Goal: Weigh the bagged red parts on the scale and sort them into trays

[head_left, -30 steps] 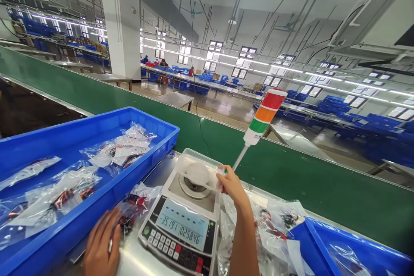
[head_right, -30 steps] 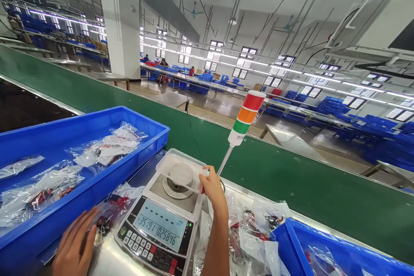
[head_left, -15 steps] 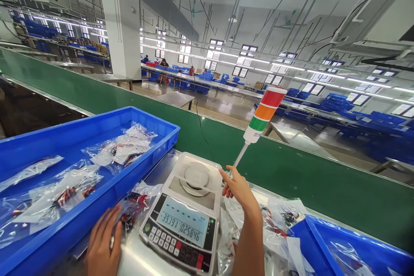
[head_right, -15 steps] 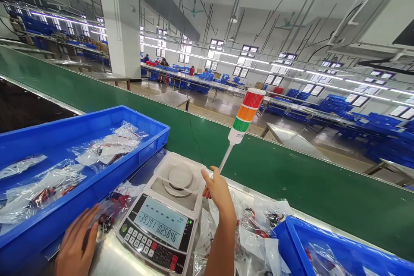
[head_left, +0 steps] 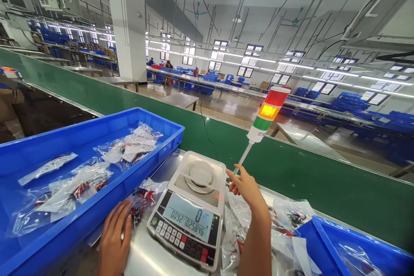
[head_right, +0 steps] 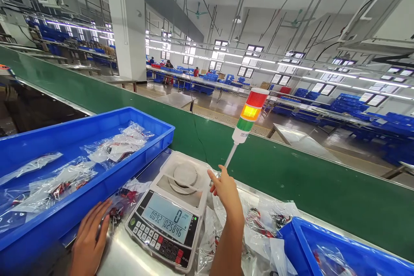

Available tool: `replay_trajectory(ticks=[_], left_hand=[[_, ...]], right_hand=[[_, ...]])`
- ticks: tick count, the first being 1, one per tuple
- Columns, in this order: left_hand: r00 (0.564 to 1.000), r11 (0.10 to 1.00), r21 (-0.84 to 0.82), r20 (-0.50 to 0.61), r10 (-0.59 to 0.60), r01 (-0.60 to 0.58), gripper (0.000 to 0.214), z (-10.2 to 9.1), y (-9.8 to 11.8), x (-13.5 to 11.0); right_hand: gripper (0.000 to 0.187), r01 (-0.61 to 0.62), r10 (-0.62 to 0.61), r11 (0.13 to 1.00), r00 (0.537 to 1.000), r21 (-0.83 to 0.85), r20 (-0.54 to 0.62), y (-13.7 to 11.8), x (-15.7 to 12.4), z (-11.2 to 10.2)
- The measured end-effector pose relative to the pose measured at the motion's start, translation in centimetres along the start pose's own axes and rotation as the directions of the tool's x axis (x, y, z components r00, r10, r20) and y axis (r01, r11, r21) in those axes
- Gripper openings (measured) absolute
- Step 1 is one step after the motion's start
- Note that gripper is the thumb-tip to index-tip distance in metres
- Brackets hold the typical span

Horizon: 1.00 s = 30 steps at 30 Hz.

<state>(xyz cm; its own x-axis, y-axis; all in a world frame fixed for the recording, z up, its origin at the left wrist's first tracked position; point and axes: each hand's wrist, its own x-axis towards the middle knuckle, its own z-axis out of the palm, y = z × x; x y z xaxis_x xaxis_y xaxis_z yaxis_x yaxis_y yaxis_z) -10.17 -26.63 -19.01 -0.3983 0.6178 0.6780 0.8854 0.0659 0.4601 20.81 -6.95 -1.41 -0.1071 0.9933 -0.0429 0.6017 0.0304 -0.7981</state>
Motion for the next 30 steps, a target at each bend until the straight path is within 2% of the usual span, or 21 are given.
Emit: replay_trajectory(ticks=[3, 6, 9, 12, 14, 15, 17, 19, 20, 22, 24, 25, 27, 28, 30], left_hand=[[0.999, 0.999, 0.008, -0.011, -0.032, 0.032, 0.038, -0.8, 0.8, 0.8], [1.000, 0.999, -0.017, -0.009, -0.029, 0.029, 0.038, -1.7, 2.0, 2.5], [0.991, 0.998, -0.048, 0.130, 0.040, -0.034, 0.037, -1.8, 2.5, 4.1], [0.942, 0.995, -0.070, 0.321, 0.096, -0.077, 0.041, -1.2, 2.4, 5.0], [0.912, 0.993, -0.095, 0.399, 0.098, -0.065, 0.045, -0.7, 2.4, 5.5], [0.912, 0.993, -0.112, 0.402, 0.079, -0.036, 0.040, -0.6, 2.6, 6.0], [0.941, 0.989, -0.138, 0.338, -0.008, 0.058, 0.025, -0.4, 3.2, 7.3], [0.966, 0.977, -0.143, 0.227, -0.121, 0.156, 0.025, -0.6, 4.7, 9.3], [0.974, 0.971, -0.146, 0.155, -0.164, 0.187, 0.027, -0.7, 5.9, 10.6], [0.984, 0.967, -0.188, -0.011, -0.178, 0.173, 0.029, -1.2, 8.9, 13.2], [0.983, 0.953, -0.301, -0.159, -0.089, 0.037, 0.026, -1.6, 12.6, 15.6], [0.984, 0.932, -0.358, -0.175, -0.014, -0.050, 0.025, -1.8, 14.4, 16.5], [0.976, 0.865, -0.453, -0.086, 0.198, -0.215, 0.024, -2.2, 17.2, 17.7], [0.961, 0.836, -0.485, -0.030, 0.275, -0.255, 0.024, -2.4, 18.1, 17.8], [0.946, 0.825, -0.505, 0.050, 0.320, -0.253, 0.024, -2.9, 18.4, 17.3]], right_hand=[[0.066, -0.014, 0.014, 1.000, 0.999, 0.002, 0.038, -0.4, 0.7, 1.2], [0.064, -0.023, 0.023, 1.000, 0.997, 0.000, 0.068, -0.6, 0.9, 1.5], [0.067, -0.025, 0.026, 1.000, 0.998, -0.017, 0.066, -0.5, 0.7, 0.9], [0.074, -0.010, 0.009, 0.999, 1.000, -0.038, -0.006, -0.3, 0.2, -0.1], [0.079, 0.009, -0.010, 1.000, 0.998, -0.019, -0.062, -0.4, -0.5, -1.0], [0.082, 0.019, -0.019, 1.000, 0.996, -0.002, -0.087, -0.4, -1.0, -1.4], [0.086, 0.039, -0.035, 0.999, 0.990, 0.026, -0.136, -0.7, -2.0, -2.3], [0.089, 0.054, -0.045, 0.997, 0.981, 0.046, -0.189, -1.1, -3.1, -3.0], [0.089, 0.061, -0.047, 0.997, 0.976, 0.056, -0.213, -1.3, -3.5, -3.3], [0.089, 0.070, -0.048, 0.994, 0.968, 0.082, -0.245, -1.6, -4.4, -3.8], [0.089, 0.077, -0.049, 0.992, 0.964, 0.100, -0.261, -1.9, -5.0, -4.1], [0.089, 0.079, -0.048, 0.991, 0.963, 0.107, -0.264, -2.0, -5.2, -4.2], [0.089, 0.081, -0.048, 0.990, 0.963, 0.114, -0.265, -2.2, -5.6, -4.4], [0.089, 0.083, -0.049, 0.990, 0.964, 0.119, -0.261, -2.2, -5.7, -4.5], [0.087, 0.078, -0.045, 0.989, 0.967, 0.124, -0.251, -2.2, -5.9, -4.8]])
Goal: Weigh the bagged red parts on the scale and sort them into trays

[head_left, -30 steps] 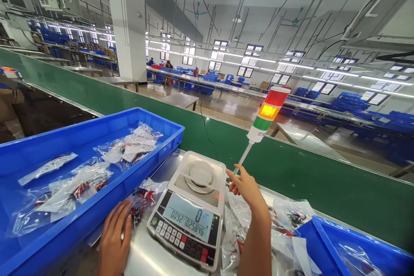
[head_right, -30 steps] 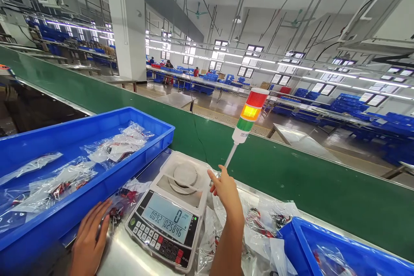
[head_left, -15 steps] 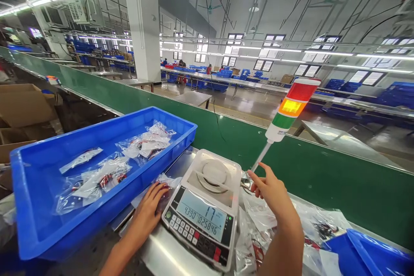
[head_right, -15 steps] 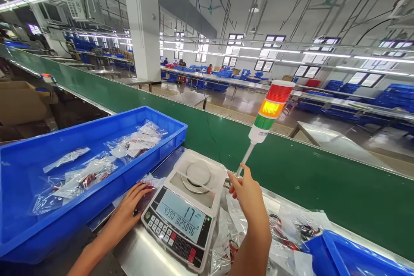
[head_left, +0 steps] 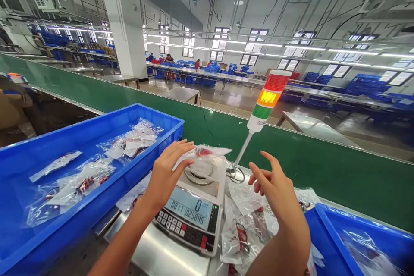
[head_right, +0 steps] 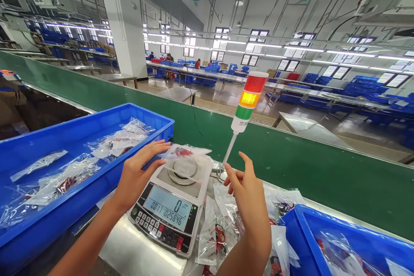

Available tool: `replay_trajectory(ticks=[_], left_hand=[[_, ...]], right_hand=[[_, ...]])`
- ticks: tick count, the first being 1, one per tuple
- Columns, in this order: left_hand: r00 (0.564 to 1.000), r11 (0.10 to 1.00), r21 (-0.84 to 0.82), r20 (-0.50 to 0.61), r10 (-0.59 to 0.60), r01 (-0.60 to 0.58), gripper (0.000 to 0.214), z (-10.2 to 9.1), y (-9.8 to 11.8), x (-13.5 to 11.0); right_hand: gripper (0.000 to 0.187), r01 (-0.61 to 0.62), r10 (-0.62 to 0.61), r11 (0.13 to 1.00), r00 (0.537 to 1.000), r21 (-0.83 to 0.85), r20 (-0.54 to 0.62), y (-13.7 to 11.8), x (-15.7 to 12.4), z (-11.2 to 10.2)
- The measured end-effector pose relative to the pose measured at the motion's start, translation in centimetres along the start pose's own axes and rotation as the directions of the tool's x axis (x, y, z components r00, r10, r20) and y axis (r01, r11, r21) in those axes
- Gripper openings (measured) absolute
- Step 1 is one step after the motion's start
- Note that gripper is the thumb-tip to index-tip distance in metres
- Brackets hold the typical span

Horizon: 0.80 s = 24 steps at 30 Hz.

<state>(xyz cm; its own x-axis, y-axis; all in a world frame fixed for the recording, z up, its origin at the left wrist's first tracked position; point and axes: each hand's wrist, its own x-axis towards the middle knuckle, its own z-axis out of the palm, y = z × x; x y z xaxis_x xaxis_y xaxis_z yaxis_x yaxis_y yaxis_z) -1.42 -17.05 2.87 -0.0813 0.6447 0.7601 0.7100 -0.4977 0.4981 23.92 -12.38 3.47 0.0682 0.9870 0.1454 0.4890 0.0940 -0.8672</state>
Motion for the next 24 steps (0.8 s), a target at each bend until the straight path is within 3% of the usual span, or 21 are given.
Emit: replay_trajectory(ticks=[4, 8, 10, 15, 20, 24], left_hand=[[0.971, 0.970, 0.089, -0.102, -0.216, 0.225, 0.030, -2.1, -1.1, -4.6], [0.863, 0.836, 0.218, -0.175, -0.474, 0.504, 0.043, -4.9, -4.1, -11.0], [0.824, 0.782, 0.258, -0.166, -0.542, 0.567, 0.049, -6.0, -5.7, -13.7], [0.829, 0.787, 0.290, -0.038, -0.558, 0.544, 0.055, -6.6, -8.6, -16.9], [0.857, 0.820, 0.346, 0.076, -0.509, 0.457, 0.053, -5.3, -10.1, -17.9], [0.845, 0.810, 0.418, 0.157, -0.511, 0.412, 0.052, -4.5, -11.0, -19.1]], right_hand=[[0.083, -0.011, 0.011, 1.000, 1.000, -0.008, -0.012, 0.0, -0.2, -0.5], [0.079, -0.018, 0.017, 1.000, 1.000, -0.005, -0.023, -0.3, -0.3, -0.5], [0.077, -0.016, 0.016, 1.000, 1.000, -0.014, -0.017, -0.4, -0.3, -0.4], [0.073, 0.010, -0.010, 0.999, 1.000, -0.039, -0.002, -0.4, -0.3, -0.1], [0.071, 0.021, -0.021, 0.999, 1.000, -0.048, 0.011, -0.2, -0.2, 0.0], [0.072, 0.031, -0.032, 0.999, 0.999, -0.036, -0.018, 0.0, 0.0, 0.1]])
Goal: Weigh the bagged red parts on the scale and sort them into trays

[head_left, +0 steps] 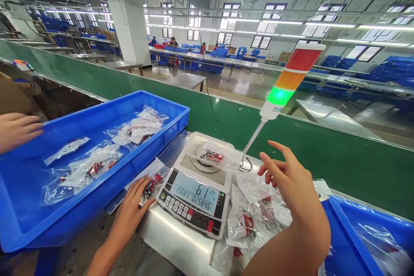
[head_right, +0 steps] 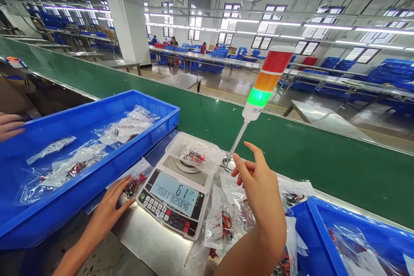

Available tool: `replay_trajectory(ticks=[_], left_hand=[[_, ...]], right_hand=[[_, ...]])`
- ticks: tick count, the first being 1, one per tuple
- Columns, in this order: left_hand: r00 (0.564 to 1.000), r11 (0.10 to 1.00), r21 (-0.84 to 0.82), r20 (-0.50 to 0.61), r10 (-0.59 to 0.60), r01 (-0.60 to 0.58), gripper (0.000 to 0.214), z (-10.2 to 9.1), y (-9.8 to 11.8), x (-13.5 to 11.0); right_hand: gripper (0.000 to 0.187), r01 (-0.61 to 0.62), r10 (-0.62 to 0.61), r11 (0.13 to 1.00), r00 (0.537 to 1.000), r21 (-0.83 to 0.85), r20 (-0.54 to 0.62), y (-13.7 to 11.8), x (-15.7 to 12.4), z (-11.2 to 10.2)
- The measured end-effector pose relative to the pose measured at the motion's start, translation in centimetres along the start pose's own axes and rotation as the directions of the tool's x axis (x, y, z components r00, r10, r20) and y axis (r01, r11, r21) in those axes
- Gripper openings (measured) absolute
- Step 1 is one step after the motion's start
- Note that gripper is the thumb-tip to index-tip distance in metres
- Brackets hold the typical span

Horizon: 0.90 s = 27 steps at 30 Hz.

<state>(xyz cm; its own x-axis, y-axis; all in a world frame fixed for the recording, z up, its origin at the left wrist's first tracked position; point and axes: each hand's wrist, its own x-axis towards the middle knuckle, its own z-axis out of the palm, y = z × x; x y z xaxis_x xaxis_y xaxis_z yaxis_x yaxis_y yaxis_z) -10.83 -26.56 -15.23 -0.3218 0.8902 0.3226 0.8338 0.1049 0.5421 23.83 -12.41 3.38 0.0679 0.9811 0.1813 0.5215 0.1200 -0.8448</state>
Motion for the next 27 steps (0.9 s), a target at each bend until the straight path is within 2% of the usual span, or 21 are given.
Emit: replay_trajectory(ticks=[4, 8, 11, 15, 18, 20, 22, 24, 27], left_hand=[[0.999, 0.997, 0.080, 0.044, -0.018, 0.014, 0.050, 0.2, 0.1, -0.3], [0.996, 0.986, 0.139, 0.002, -0.091, 0.090, 0.047, -0.3, 1.4, -0.2], [0.991, 0.979, 0.153, -0.052, -0.126, 0.132, 0.042, -0.8, 2.2, -0.2], [0.972, 0.969, 0.151, -0.159, -0.171, 0.195, 0.034, -1.6, 3.0, -0.5], [0.954, 0.953, 0.198, -0.242, -0.178, 0.228, 0.032, -2.6, 4.0, -1.4], [0.934, 0.946, 0.224, -0.322, -0.154, 0.233, 0.034, -3.7, 5.2, -2.1], [0.908, 0.959, 0.203, -0.406, -0.102, 0.199, 0.034, -5.0, 7.2, -2.4], [0.874, 0.983, 0.143, -0.484, -0.031, 0.115, 0.026, -6.4, 9.7, -1.8], [0.807, 0.991, 0.038, -0.577, 0.125, -0.126, 0.010, -7.3, 13.7, 1.6]], right_hand=[[0.070, 0.003, -0.002, 1.000, 1.000, -0.017, 0.020, 0.0, 0.0, 0.0], [0.069, -0.018, 0.020, 0.999, 0.999, -0.038, 0.036, -0.1, 0.1, 0.1], [0.064, -0.019, 0.021, 0.999, 0.998, -0.049, 0.052, 0.2, 0.7, 0.6], [0.050, -0.007, 0.022, 0.995, 0.989, -0.100, 0.147, 1.2, 2.0, 1.8], [0.037, 0.007, 0.035, 0.979, 0.979, -0.204, 0.201, 2.1, 2.8, 2.8], [0.036, -0.020, 0.085, 0.957, 0.973, -0.289, 0.216, 2.5, 3.2, 3.5], [0.037, -0.048, 0.129, 0.947, 0.962, -0.316, 0.242, 2.7, 3.6, 4.2], [0.037, -0.038, 0.121, 0.959, 0.951, -0.280, 0.284, 2.5, 4.0, 4.6], [0.031, 0.019, 0.032, 0.985, 0.956, -0.171, 0.290, 1.7, 3.8, 3.9]])
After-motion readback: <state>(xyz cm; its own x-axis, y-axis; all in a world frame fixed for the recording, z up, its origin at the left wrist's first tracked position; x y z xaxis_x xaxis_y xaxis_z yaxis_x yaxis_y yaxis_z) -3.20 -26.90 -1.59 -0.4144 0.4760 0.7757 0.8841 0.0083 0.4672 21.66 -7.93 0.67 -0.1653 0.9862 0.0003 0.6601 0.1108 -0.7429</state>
